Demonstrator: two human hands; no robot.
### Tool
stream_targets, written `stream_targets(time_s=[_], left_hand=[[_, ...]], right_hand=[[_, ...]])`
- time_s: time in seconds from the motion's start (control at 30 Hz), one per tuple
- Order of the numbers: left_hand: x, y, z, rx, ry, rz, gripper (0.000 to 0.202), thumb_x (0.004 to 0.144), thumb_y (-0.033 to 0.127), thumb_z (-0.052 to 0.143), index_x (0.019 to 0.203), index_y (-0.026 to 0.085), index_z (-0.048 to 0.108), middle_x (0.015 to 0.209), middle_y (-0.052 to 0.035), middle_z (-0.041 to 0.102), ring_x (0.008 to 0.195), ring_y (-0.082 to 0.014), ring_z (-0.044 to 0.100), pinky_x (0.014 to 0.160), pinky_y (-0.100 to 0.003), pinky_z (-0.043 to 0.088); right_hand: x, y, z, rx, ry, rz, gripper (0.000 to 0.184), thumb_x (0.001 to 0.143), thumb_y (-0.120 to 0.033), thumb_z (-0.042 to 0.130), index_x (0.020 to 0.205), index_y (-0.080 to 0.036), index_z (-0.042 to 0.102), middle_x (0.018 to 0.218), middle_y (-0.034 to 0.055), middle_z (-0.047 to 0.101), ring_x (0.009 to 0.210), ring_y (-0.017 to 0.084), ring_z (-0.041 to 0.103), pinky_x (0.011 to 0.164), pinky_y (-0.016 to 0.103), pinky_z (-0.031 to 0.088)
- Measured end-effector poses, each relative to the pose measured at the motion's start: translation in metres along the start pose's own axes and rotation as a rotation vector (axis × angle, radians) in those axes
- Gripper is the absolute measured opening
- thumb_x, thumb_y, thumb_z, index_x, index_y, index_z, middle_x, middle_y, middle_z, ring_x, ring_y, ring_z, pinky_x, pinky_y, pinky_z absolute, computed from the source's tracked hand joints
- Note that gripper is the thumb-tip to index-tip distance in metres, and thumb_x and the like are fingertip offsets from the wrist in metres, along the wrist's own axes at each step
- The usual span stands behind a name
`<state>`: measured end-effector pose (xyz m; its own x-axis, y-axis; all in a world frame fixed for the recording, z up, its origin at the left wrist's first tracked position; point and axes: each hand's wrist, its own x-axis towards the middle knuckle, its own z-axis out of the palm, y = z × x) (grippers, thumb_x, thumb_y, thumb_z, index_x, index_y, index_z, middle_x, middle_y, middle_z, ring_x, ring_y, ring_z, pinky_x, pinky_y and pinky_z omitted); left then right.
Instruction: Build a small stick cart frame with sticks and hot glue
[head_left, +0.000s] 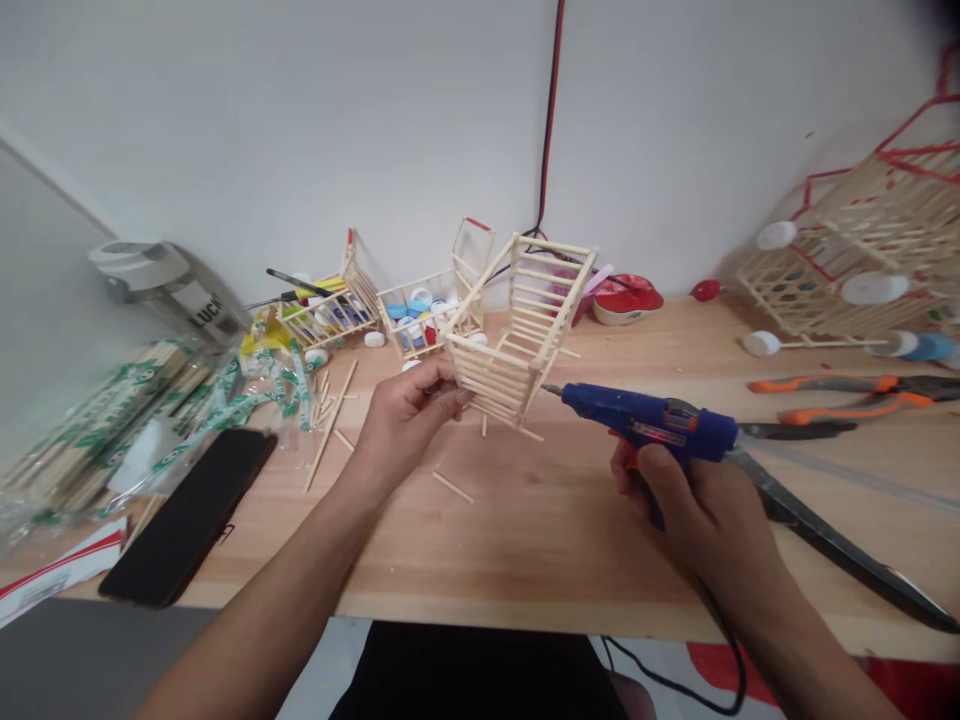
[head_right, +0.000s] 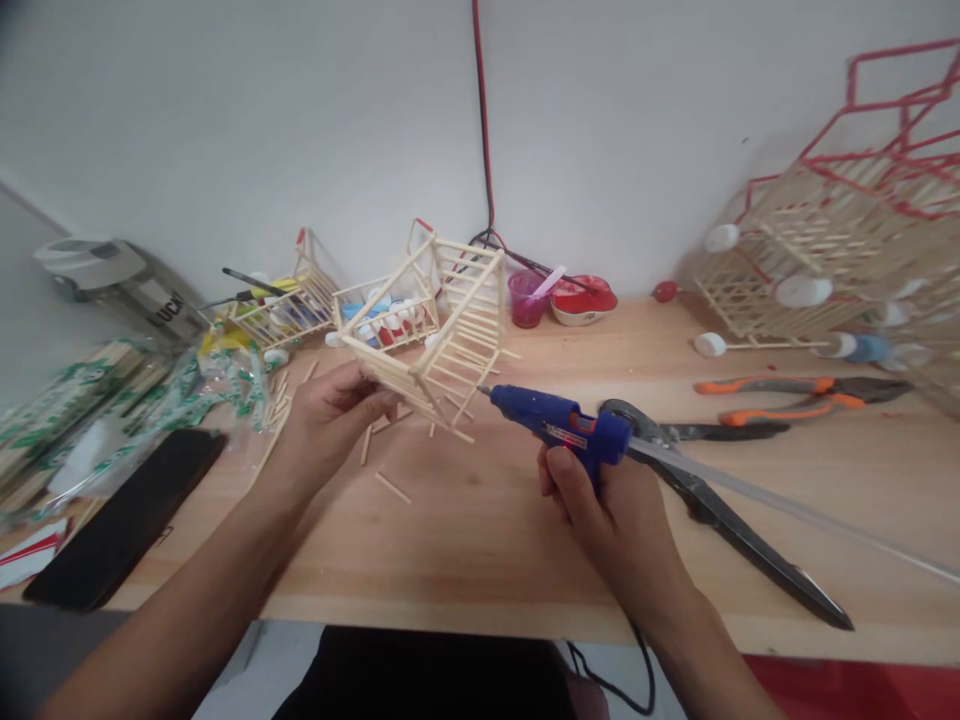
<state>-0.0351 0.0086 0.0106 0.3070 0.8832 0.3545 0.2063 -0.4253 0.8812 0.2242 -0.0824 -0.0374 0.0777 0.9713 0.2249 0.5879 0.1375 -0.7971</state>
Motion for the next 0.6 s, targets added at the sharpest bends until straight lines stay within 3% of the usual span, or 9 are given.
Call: stream_targets(time_s=[0.6], left_hand=[[-0.0017, 0.0010, 0.0013, -0.009, -0.018, -0.011, 0.003, 0.082, 0.017, 0.067, 0.080, 0.017, 0.070, 0.070, -0.0002, 0.063, 0.063, -0.0110, 0.055, 0.060, -0.022, 0.047]], right_hand=[[0.0011, -0.0032, 0.0015, -0.034, 0.010, -0.004, 0.048, 0.099, -0.053, 0.036, 0.071, -0.021, 0.057, 0.053, -0.0009, 0.056, 0.045, 0.013, 0.053, 0.047, 0.027, 0.039]])
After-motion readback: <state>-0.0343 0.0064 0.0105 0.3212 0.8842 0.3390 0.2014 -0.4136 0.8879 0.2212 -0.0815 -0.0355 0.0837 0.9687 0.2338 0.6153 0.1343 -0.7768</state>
